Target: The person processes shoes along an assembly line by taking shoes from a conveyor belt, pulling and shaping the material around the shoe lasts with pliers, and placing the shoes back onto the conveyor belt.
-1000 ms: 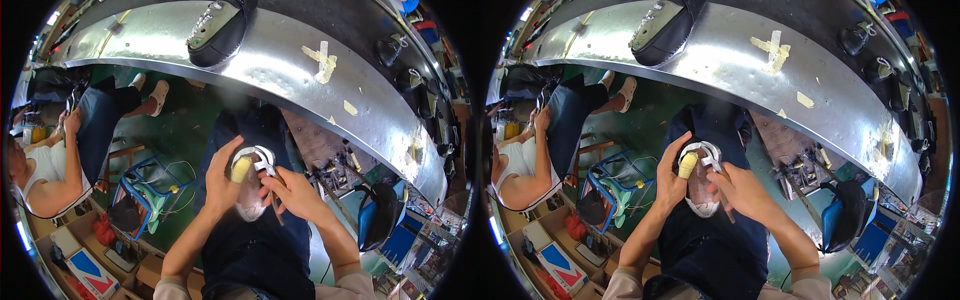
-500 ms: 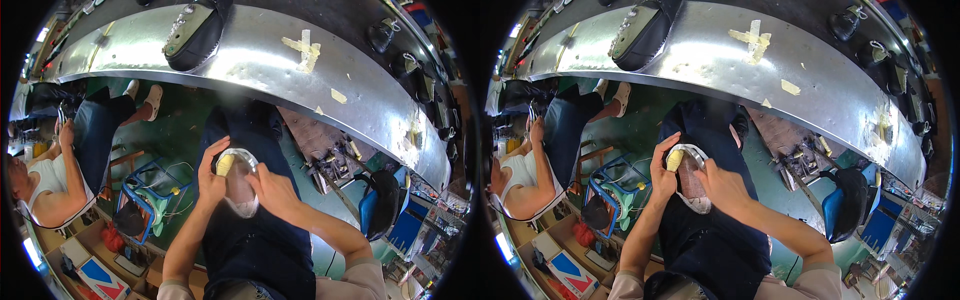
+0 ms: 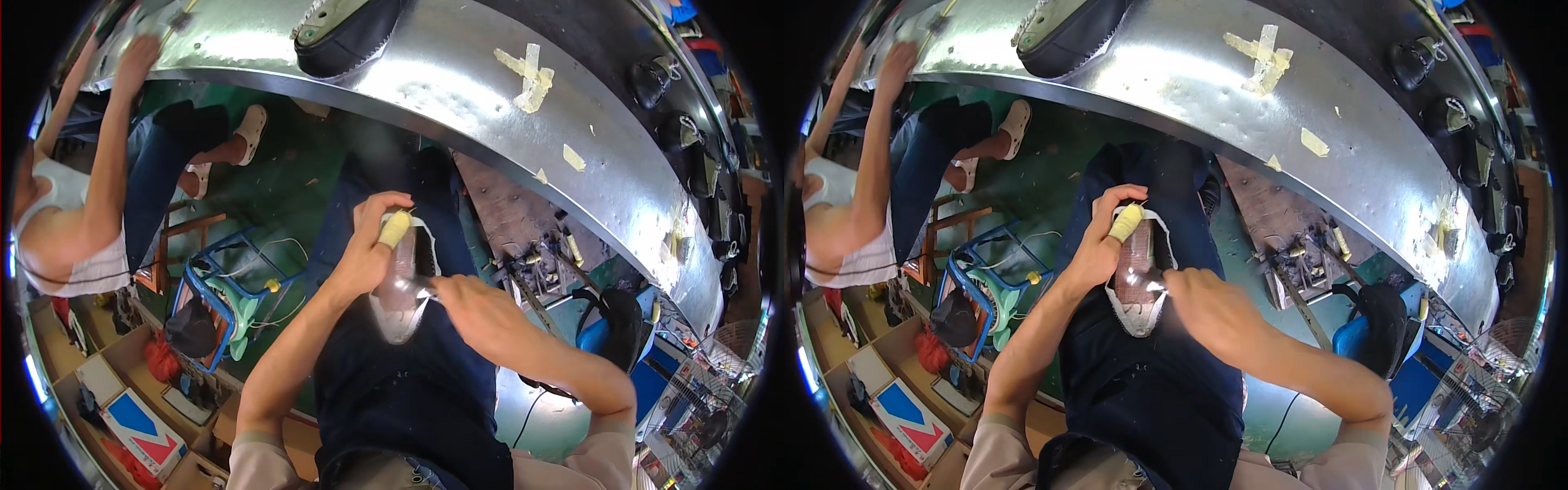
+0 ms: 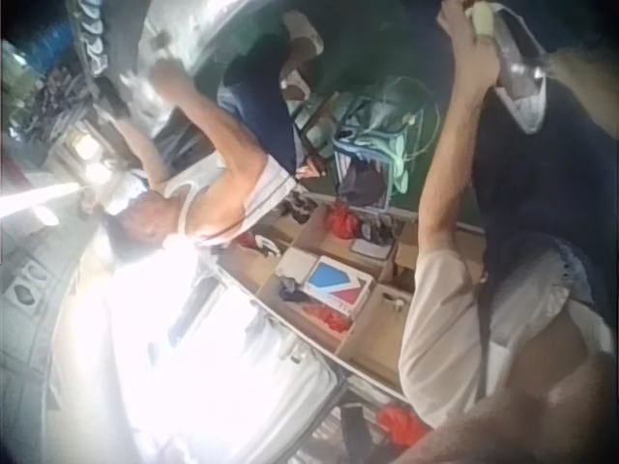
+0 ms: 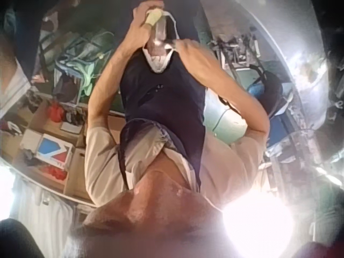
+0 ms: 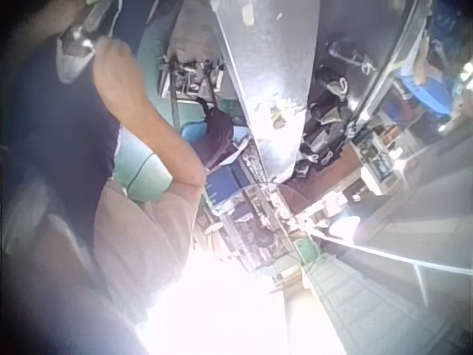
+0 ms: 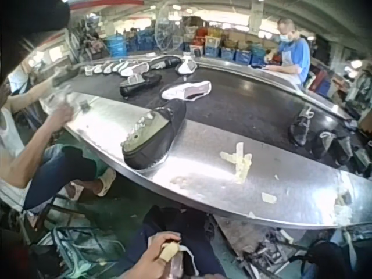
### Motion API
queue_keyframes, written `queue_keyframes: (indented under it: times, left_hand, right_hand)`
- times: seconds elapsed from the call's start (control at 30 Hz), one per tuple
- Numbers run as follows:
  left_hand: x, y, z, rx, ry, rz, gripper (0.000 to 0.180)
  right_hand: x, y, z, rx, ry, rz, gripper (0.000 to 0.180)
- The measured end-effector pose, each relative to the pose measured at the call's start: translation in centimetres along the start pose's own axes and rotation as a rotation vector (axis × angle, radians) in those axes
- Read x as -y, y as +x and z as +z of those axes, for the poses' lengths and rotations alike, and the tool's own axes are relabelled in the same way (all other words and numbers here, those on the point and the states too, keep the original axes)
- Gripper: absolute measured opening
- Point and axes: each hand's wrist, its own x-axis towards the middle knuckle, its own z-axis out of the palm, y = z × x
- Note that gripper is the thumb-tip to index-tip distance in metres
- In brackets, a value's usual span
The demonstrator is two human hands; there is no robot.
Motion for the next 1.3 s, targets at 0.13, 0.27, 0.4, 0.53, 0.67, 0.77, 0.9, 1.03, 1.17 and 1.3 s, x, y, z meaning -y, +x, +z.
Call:
queue_keyframes:
  times: [0.13,0.27,0.4,0.53,0.67,0.77,0.9,1.03,1.17,1.3]
  left_hand:
    - [-0.2,-0.2,0.1,0.074,-0.024,-0.124,0.040]
    - [1.3,-7.5,2.9,-0.271,-0.869,-0.278,0.053]
    - [-1.9,-14.3,5.4,-0.290,-1.024,-0.674,0.054]
    - [-0.5,-14.3,3.2,-0.052,-1.250,-0.766,0.058]
    - [0.3,-12.8,2.0,-0.040,-1.332,-0.853,0.062]
    - [0.2,-10.6,1.4,0.145,-1.118,-0.830,0.051]
    - [-1.0,-10.2,1.9,0.106,-0.931,-0.803,0.052]
    - [-0.8,-10.3,2.4,0.055,-0.802,-0.828,0.048]
    - [-1.3,-11.0,4.9,-0.141,-0.458,-0.675,0.055]
    - [0.6,-15.5,7.4,-0.226,-0.688,-0.457,0.072]
  right_hand:
    - [2.4,1.2,2.4,0.212,-0.272,-0.245,0.018]
    - [-0.9,0.2,0.8,0.241,-0.125,-0.203,0.018]
    - [1.5,0.7,-1.0,0.322,-0.217,-0.081,0.019]
    - [3.0,1.6,1.2,0.418,-0.061,0.045,0.017]
    - [3.4,0.4,5.9,0.213,0.143,0.174,0.030]
    - [3.3,-2.2,9.5,0.129,0.572,0.388,0.027]
    - [0.8,-0.8,4.2,0.536,0.921,0.585,0.030]
    - [2.0,-1.7,3.1,0.335,-0.257,-0.107,0.033]
    - [1.3,-3.2,3.9,0.259,-0.035,0.077,0.033]
    - [0.0,-4.3,5.8,0.347,0.291,0.249,0.039]
